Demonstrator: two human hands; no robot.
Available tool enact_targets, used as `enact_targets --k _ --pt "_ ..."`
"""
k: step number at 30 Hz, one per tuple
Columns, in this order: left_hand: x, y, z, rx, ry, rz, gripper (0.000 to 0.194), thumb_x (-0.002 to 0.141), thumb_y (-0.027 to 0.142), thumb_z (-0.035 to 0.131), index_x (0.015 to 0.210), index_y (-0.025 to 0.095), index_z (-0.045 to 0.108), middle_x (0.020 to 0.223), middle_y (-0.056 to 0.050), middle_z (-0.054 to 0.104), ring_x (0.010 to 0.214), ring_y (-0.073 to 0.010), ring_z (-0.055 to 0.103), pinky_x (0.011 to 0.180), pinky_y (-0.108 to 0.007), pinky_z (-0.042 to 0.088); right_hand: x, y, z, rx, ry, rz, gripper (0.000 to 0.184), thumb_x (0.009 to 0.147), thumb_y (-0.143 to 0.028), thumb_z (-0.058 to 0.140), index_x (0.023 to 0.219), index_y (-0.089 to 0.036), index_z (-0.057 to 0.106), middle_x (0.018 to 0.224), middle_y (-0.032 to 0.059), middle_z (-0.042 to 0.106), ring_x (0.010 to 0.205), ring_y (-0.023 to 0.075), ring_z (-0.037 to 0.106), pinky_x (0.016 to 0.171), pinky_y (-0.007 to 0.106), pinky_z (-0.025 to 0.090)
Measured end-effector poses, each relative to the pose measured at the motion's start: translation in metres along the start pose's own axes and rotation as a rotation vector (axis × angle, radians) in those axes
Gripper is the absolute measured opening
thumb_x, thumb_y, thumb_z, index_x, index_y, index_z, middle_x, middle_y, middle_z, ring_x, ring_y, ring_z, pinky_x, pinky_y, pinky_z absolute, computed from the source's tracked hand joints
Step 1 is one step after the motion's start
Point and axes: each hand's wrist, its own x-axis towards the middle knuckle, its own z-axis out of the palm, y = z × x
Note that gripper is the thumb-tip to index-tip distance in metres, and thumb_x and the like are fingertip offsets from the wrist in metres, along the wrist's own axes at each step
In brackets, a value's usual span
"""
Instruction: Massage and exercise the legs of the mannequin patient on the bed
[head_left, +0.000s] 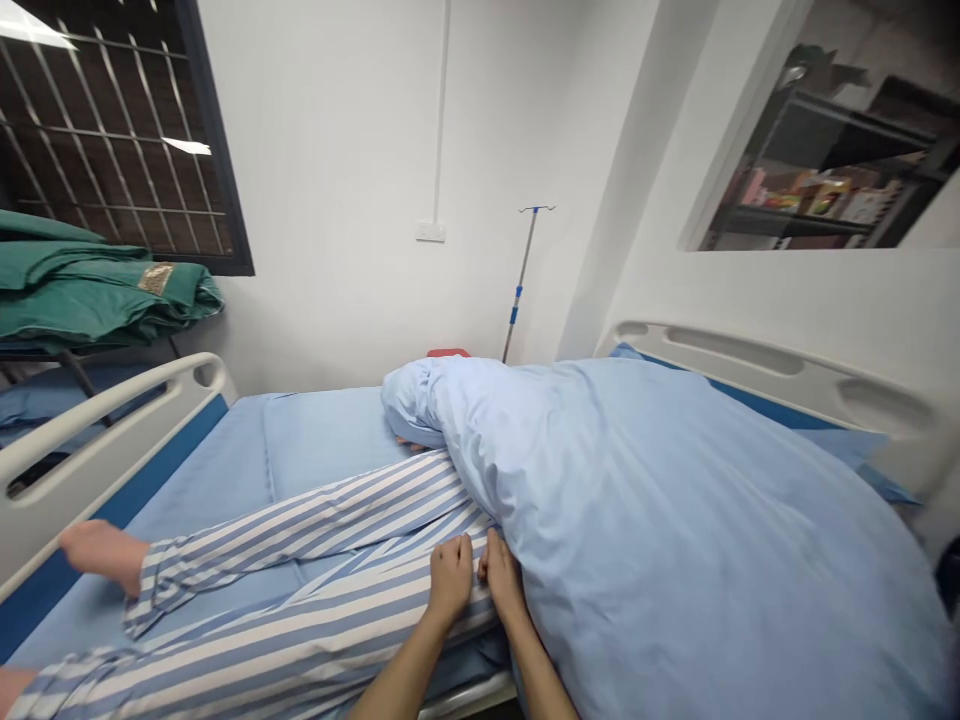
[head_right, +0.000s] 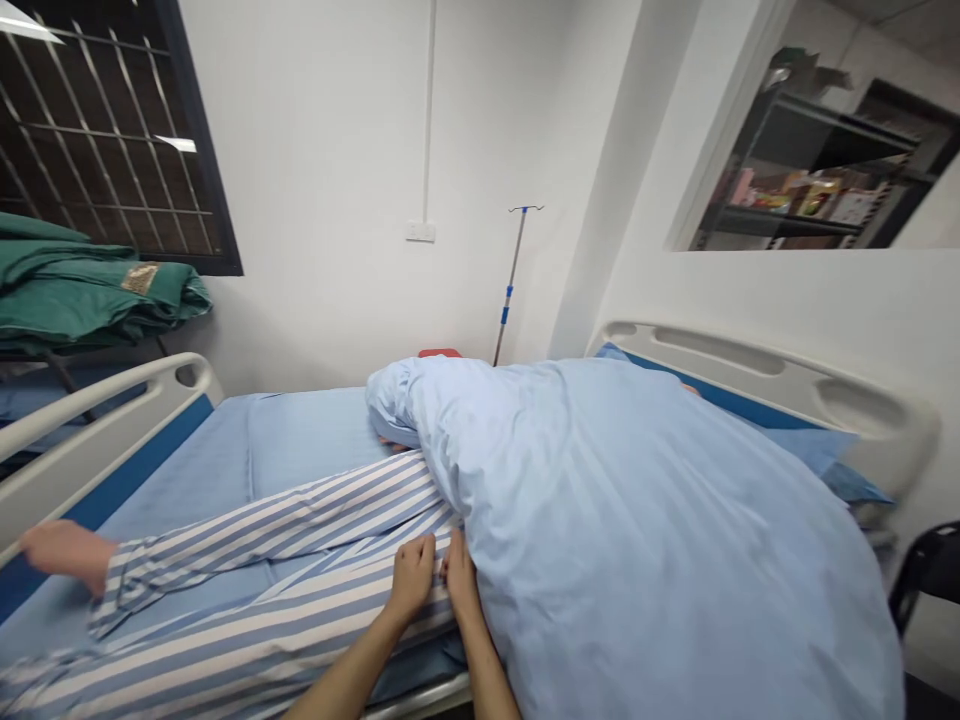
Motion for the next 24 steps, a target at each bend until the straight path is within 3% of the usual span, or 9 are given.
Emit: enact_targets --k 4,8,11,15,19,24 --pt "-0.002 -0.008 -0.009 -0.018 -0.057 -0.050 0.044 0.085 0.037 0.022 0.056 0.019 0.050 0.061 -0.003 0.058 0.064 -0.0134 0.049 0.064 -0.025 0.030 0.001 0.007 0.002 0.088 -0.092 0.088 0.052 0.077 -0.065 0.029 0.046 -0.024 0.030 0.037 -0.0026 0.034 0.036 0.0123 0.036 0.040 0.028 0.035" --pt "-0.012 -0.033 -0.050 0.034 -0.040 -0.082 0.045 0.084 0.038 0.022 0.060 0.019 0.054 0.068 -0.005 0.062 0.072 -0.0156 0.052 0.069 -0.026 0.033 -0.001 0.010 0.002 0.081 -0.092 0.080 0.054 0.074 -0.068 0.032 0.044 -0.023 0.030 0.036 -0.0025 0.033 0.036 0.0115 0.035 0.039 0.026 0.034" --pt "-0.025 -0.069 -0.104 0.075 0.035 -0.164 0.046 0.084 0.038 0.021 0.061 0.019 0.056 0.071 -0.007 0.064 0.074 -0.0179 0.054 0.071 -0.027 0.035 -0.001 0.012 0.002 0.076 -0.103 0.049 0.056 0.071 -0.071 0.034 0.044 -0.023 0.030 0.036 -0.0024 0.034 0.036 0.0111 0.035 0.040 0.026 0.033" --pt "-0.047 -0.128 -0.191 0.184 0.149 -0.192 0.041 0.083 0.038 0.025 0.070 0.019 0.059 0.080 -0.008 0.067 0.082 -0.0189 0.057 0.078 -0.027 0.037 0.000 0.015 0.002 0.040 -0.129 0.009 0.057 0.068 -0.073 0.035 0.044 -0.022 0.033 0.037 -0.0015 0.035 0.038 0.0118 0.037 0.040 0.026 0.032" --pt "-0.077 -0.177 -0.272 0.395 0.254 -0.221 0.037 0.083 0.034 0.026 0.069 0.019 0.058 0.075 -0.006 0.065 0.078 -0.0185 0.058 0.073 -0.027 0.039 0.001 0.015 0.002 -0.054 -0.165 -0.058 0.055 0.073 -0.069 0.032 0.044 -0.022 0.035 0.039 0.0010 0.039 0.041 0.0151 0.040 0.044 0.028 0.034" --pt "-0.118 -0.214 -0.344 0.731 0.296 -0.147 0.026 0.078 0.023 0.035 0.075 0.019 0.060 0.081 -0.006 0.065 0.078 -0.0199 0.057 0.074 -0.029 0.039 -0.001 0.006 0.003 -0.369 -0.200 -0.196 0.049 0.079 -0.056 0.026 0.046 -0.023 0.041 0.048 0.0070 0.053 0.051 0.0204 0.050 0.053 0.031 0.037"
